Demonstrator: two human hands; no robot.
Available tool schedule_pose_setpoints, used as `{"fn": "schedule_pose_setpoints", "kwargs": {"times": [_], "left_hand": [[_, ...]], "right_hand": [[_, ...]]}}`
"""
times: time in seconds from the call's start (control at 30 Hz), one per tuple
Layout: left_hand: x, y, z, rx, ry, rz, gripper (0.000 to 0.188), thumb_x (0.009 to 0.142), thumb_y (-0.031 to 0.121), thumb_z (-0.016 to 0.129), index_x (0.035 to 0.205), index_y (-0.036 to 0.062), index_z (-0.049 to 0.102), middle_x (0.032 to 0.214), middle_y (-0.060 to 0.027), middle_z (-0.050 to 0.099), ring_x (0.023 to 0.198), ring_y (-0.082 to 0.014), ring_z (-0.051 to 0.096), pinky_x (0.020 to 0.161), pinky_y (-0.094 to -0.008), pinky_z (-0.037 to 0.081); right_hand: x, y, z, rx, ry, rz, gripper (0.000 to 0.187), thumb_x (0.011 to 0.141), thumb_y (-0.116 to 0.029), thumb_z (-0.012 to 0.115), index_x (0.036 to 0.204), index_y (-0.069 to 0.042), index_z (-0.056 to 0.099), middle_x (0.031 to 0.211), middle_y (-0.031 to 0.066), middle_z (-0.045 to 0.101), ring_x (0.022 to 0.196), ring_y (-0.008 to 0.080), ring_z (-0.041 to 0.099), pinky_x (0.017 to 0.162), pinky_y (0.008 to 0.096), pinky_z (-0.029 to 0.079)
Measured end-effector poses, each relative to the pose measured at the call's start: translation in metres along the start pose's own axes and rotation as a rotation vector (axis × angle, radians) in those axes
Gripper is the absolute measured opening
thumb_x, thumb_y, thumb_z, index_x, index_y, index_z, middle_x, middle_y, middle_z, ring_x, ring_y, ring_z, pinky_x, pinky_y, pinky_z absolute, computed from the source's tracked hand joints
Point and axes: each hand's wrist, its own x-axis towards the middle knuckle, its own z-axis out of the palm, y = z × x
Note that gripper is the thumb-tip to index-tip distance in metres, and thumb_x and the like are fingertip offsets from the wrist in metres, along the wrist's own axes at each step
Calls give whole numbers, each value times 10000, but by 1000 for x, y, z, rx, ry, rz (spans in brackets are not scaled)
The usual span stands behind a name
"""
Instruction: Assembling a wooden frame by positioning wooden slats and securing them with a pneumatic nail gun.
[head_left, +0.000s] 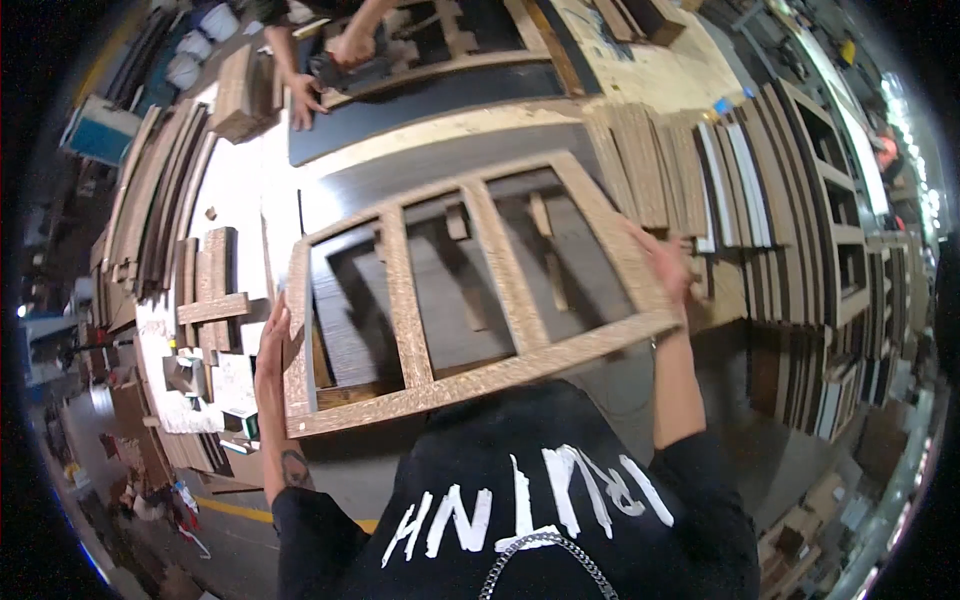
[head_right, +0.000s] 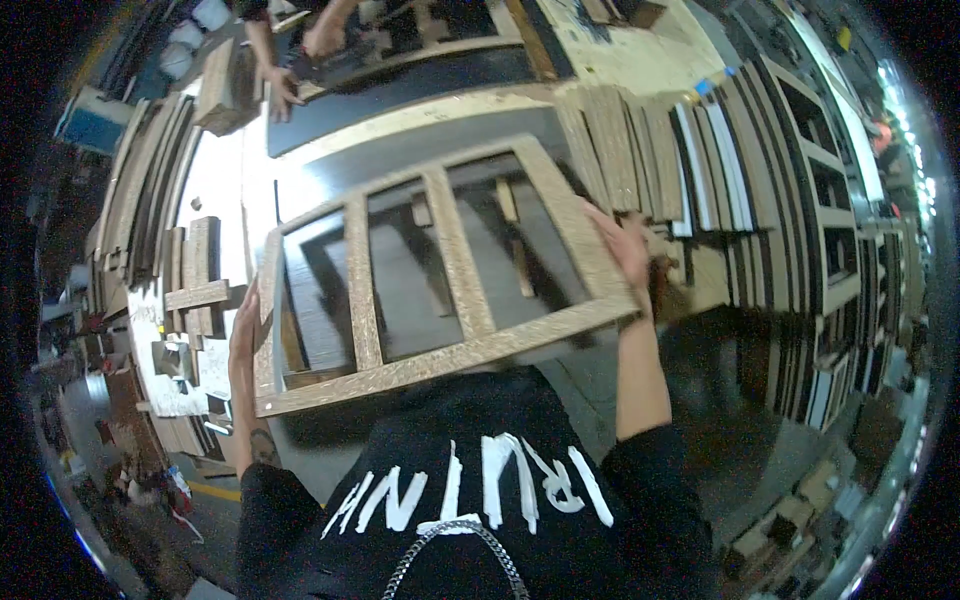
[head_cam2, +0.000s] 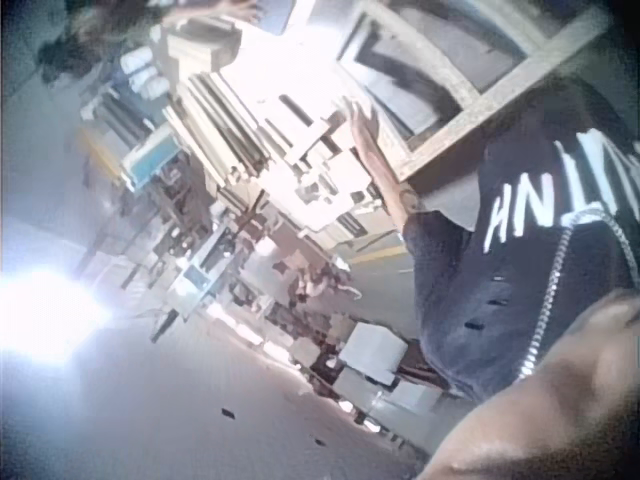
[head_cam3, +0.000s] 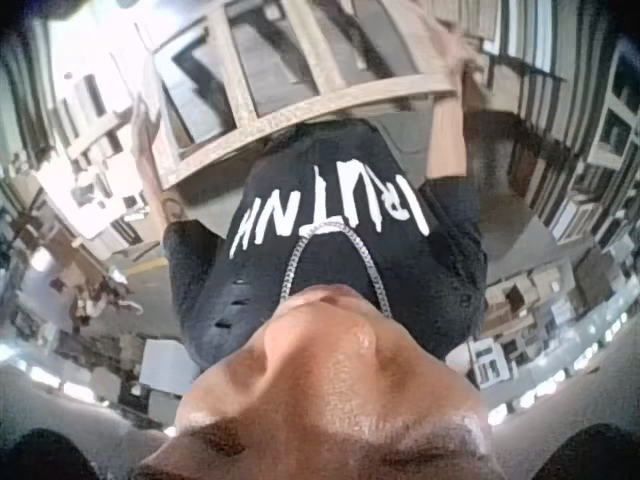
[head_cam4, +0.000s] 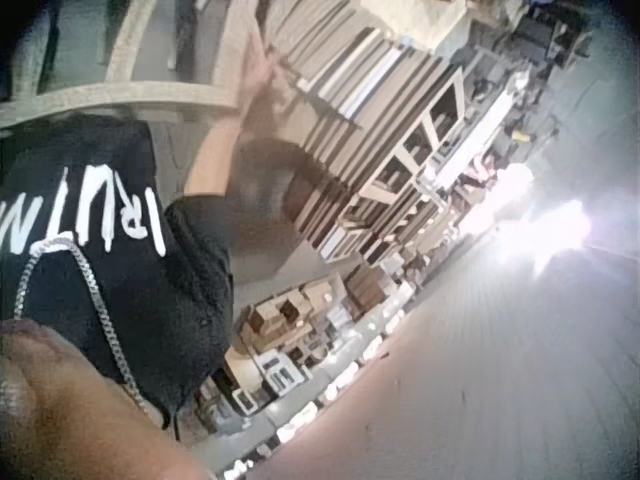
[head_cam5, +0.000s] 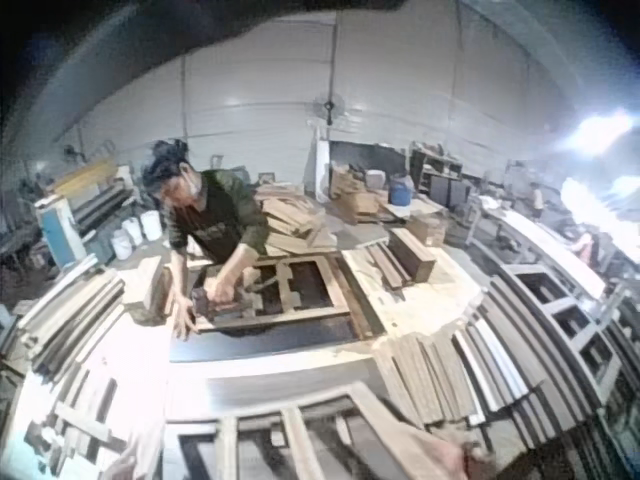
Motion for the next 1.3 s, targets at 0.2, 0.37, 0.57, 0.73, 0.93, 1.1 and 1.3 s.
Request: {"fn": "schedule_pose_setpoints", "kwargs": {"times": [0.2, 0.37, 0.57, 0.73, 0.93, 1.1, 1.3], "left_hand": [[23, -49, 14, 291, 235, 117, 557, 883, 184, 733, 1346, -31, 510, 1253, -164, 553, 1151, -271, 535, 982, -332, 435], [33, -51, 44, 951, 533, 303, 552, 914, 372, 686, 1335, 39, 553, 1459, -177, 383, 1318, -364, 395, 1065, -504, 381], [27, -126, 24, 1329, 510, 361, 700, 947, 456, 594, 1497, 93, 360, 1555, -192, 303, 1426, -379, 289, 1131, -568, 214], [49, -119, 30, 1364, 500, 427, 659, 998, 446, 499, 1535, 119, 302, 1579, -150, 300, 1466, -312, 252, 1141, -596, 144], [47, -140, 17, 1332, 540, 436, 628, 1016, 416, 466, 1548, 145, 271, 1602, -89, 276, 1480, -280, 246, 1130, -659, 123], [45, -134, 24, 1337, 530, 464, 601, 1029, 388, 454, 1548, 148, 271, 1600, -108, 273, 1479, -304, 243, 1130, -668, 127], [33, -149, 30, 1394, 623, 346, 603, 1037, 443, 408, 1563, 194, 249, 1603, -137, 255, 1486, -340, 205, 1118, -667, 156]], "right_hand": [[51, 66, -65, -383, -113, 96, 637, 1022, -421, 448, 1434, 64, 415, 1542, 150, 371, 1445, 257, 299, 1186, 388, 230], [44, 70, -52, -883, 132, 218, 747, 946, -441, 611, 1477, 25, 366, 1498, 185, 426, 1395, 271, 399, 1142, 396, 318], [59, 94, -31, -1750, 176, 196, 783, 758, -448, 794, 1298, 69, 559, 1283, 298, 579, 1215, 392, 561, 1018, 412, 466], [62, 95, -16, -1845, 271, 206, 667, 771, -436, 781, 1182, 64, 623, 1143, 266, 653, 1085, 384, 630, 926, 454, 516], [57, 101, -3, -1899, 290, 326, 615, 717, -418, 783, 1069, 73, 667, 996, 295, 676, 984, 409, 655, 853, 435, 528], [48, 104, -17, -1977, 255, 171, 550, 778, -445, 743, 955, 71, 670, 923, 282, 676, 912, 420, 663, 813, 473, 539], [47, 97, -18, -1961, 126, 419, 503, 815, -406, 724, 999, 59, 670, 955, 269, 685, 968, 398, 657, 841, 452, 532]]}}
